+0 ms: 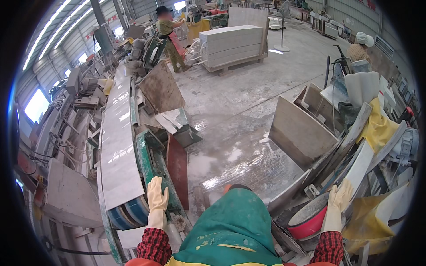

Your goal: The person repeatedly picks up rectangular panels from a conveyor belt and places them into a nearby bin. The person handles the panels one at a time, moving them from the moving belt to a collection area.

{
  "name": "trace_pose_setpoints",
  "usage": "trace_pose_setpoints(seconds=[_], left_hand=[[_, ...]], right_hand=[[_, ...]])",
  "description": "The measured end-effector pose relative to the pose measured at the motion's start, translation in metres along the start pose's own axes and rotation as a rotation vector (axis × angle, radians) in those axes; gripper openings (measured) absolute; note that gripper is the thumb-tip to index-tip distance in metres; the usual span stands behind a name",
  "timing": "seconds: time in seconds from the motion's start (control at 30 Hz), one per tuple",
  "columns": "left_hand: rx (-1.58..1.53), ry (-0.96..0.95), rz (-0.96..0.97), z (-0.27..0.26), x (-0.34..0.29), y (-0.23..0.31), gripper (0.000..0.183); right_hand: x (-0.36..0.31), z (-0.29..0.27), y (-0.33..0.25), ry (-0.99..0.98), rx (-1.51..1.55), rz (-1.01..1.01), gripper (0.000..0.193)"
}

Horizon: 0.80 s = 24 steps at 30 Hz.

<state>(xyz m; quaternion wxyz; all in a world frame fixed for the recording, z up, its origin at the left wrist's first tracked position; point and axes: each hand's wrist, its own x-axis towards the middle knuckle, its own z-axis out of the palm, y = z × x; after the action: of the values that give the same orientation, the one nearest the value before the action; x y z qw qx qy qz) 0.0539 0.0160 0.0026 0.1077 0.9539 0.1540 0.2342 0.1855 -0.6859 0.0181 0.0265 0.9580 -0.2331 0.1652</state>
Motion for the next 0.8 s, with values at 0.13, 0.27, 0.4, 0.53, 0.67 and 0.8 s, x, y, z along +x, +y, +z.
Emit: trace_pose_setpoints(seconds=[0.13, 0.27, 0.4, 0.53, 0.67, 0.8], left_hand=[[-0.009, -0.009, -0.002, -0.003, 0.001, 0.002, 0.049], [-0.007, 0.001, 0.000, -0.002, 0.000, 0.002, 0.049], [-0.004, 0.005, 0.000, -0.002, 0.000, 0.001, 0.049], [-0.012, -0.004, -0.013, -0.003, 0.000, 0.003, 0.049], [-0.009, -0.005, -0.006, -0.003, 0.001, 0.001, 0.049], [-0.019, -0.003, -0.004, -0.003, 0.000, 0.002, 0.048]], right_hand=[[-0.004, -0.007, -0.005, -0.024, 0.016, -0.013, 0.065], [-0.008, -0.007, -0.007, -0.005, 0.031, -0.035, 0.068], [-0.015, -0.007, -0.008, 0.021, 0.048, -0.045, 0.071], [-0.019, -0.011, -0.010, 0.024, 0.070, -0.056, 0.072], [-0.023, -0.015, -0.012, 0.020, 0.084, -0.073, 0.072], [-0.028, -0.018, -0.016, 0.028, 0.101, -0.083, 0.071]])
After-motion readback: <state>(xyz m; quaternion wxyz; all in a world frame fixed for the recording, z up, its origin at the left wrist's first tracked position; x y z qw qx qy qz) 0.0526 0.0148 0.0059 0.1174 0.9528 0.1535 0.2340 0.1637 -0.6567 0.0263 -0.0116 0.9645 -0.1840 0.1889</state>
